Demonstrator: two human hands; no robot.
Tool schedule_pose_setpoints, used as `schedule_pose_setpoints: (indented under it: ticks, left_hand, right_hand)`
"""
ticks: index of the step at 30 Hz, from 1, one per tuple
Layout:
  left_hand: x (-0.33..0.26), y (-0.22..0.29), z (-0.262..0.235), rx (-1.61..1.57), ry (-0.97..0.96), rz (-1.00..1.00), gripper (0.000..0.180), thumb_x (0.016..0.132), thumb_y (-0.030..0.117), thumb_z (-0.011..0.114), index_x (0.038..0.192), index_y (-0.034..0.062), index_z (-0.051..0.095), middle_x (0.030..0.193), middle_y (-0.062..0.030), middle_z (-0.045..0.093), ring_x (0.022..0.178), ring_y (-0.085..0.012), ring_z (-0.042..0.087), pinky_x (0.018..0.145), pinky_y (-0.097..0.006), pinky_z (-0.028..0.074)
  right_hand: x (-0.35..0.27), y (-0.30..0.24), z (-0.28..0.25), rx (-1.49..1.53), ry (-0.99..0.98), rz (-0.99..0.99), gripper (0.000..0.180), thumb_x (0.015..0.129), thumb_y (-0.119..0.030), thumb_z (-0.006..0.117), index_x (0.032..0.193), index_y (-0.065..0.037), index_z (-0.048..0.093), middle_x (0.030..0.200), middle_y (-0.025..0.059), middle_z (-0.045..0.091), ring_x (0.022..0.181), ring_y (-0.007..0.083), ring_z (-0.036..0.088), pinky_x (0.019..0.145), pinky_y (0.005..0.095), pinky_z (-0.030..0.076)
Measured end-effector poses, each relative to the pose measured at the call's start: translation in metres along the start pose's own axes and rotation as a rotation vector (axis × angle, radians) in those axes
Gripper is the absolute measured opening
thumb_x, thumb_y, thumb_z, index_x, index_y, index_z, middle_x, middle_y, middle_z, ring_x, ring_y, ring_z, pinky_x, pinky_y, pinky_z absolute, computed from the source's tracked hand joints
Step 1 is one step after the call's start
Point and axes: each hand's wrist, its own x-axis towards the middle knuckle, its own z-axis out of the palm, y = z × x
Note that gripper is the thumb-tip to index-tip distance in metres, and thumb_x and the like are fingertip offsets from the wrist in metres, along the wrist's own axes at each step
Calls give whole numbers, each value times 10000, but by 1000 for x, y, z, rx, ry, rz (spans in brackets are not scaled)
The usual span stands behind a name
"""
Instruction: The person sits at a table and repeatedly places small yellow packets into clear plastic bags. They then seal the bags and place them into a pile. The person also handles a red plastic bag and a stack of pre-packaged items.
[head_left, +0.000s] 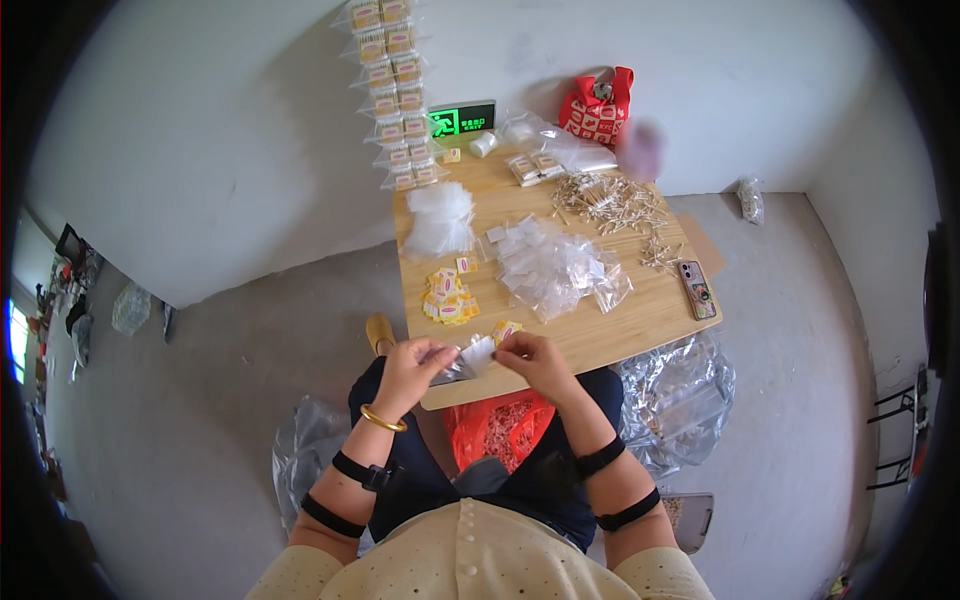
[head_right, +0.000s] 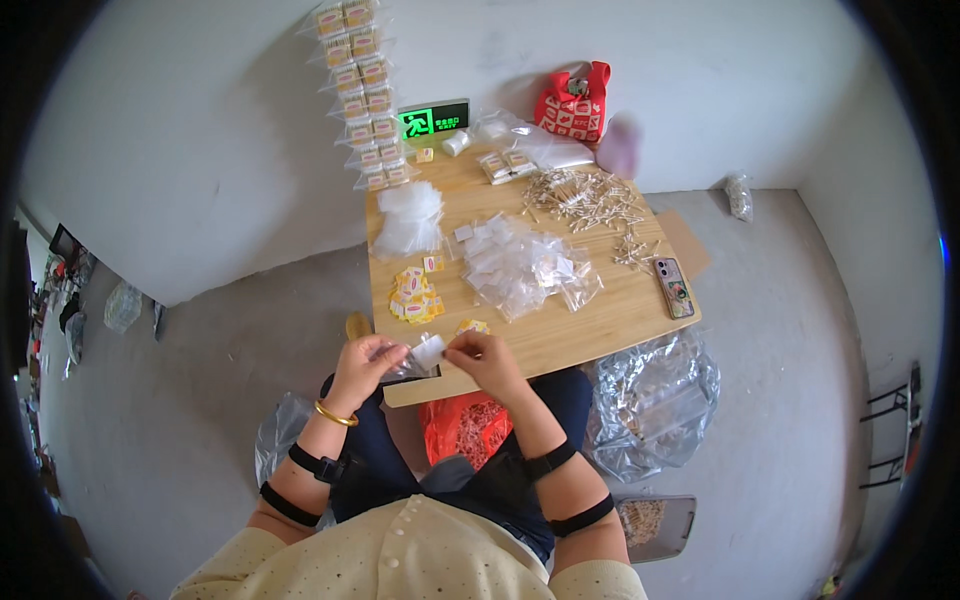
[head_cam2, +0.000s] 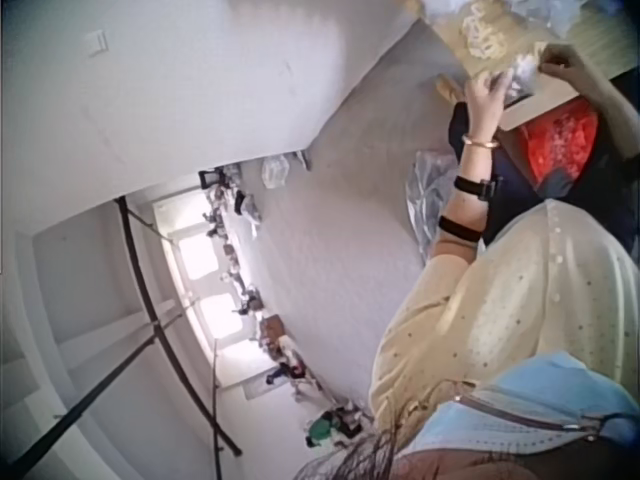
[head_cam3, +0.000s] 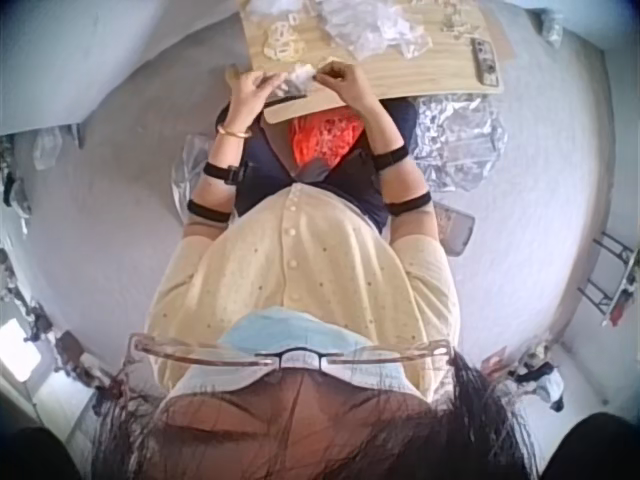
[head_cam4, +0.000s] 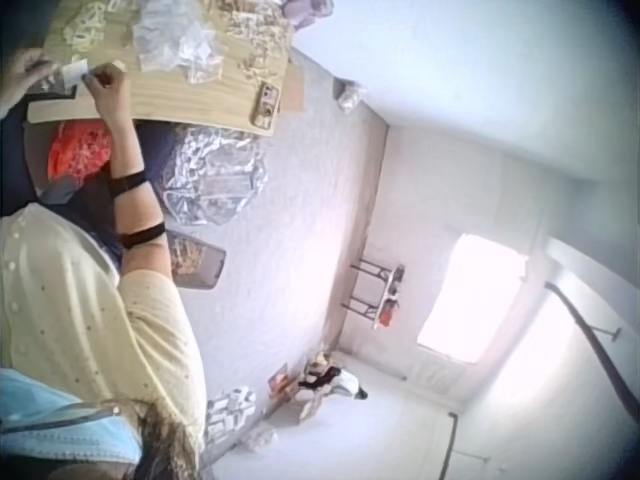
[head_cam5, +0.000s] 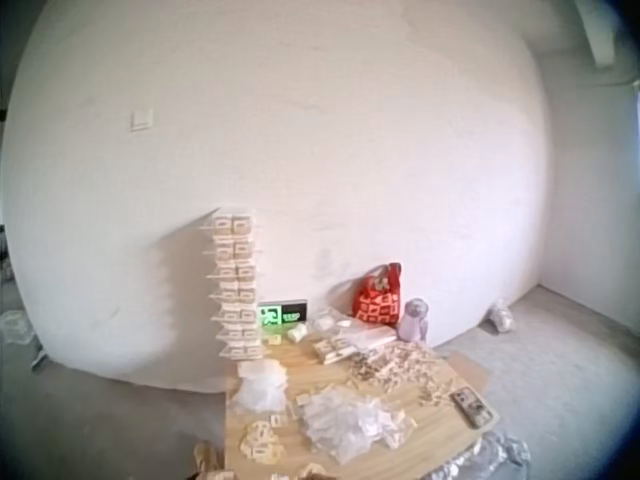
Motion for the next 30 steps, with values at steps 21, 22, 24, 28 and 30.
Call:
schedule_pose_setpoints:
  ticks: [21, 22, 24, 28, 30]
  left_hand:
    - [-10, -51, -9, 749, 94, 438, 287, 796, 35, 603, 1016, 167, 729, 1189, -45, 608, 1131, -286, 511, 989, -422, 375]
    - [-13, -56, -7, 819, 88, 459, 300, 780, 36, 610, 1011, 183, 733, 1213, -40, 597, 1154, -299, 495, 1012, -446, 353]
    - [-15, -65, -8, 910, 11, 460, 351, 757, 37, 608, 1036, 214, 728, 1312, -36, 534, 1230, -297, 444, 1051, -460, 311]
    - [-24, -86, -15, 1029, -8, 416, 387, 778, 51, 586, 1097, 236, 703, 1370, -52, 488, 1303, -297, 387, 1098, -477, 251]
    - [-29, -99, -20, 1049, 11, 378, 402, 776, 36, 574, 1098, 241, 698, 1370, -56, 489, 1315, -298, 375, 1115, -494, 227]
  right_hand:
    - [3, 74, 24, 127, 58, 185, 282, 866, -70, 616, 1138, -18, 565, 901, 115, 647, 786, 155, 642, 692, 295, 497]
    - [5, 67, 39, 269, 50, 297, 318, 863, -79, 631, 1157, -5, 535, 858, 110, 648, 771, 138, 637, 672, 292, 493]
    - [15, 71, 56, 291, 71, 357, 378, 854, -73, 642, 1191, -5, 486, 797, 87, 649, 735, 121, 627, 634, 282, 485]
    - [31, 95, 78, -67, 172, 207, 359, 794, -27, 648, 1113, -30, 484, 723, 76, 638, 650, 151, 612, 590, 289, 475]
    - [29, 104, 85, -224, 234, 99, 348, 778, -20, 651, 1085, -28, 487, 712, 90, 631, 646, 170, 616, 594, 301, 476]
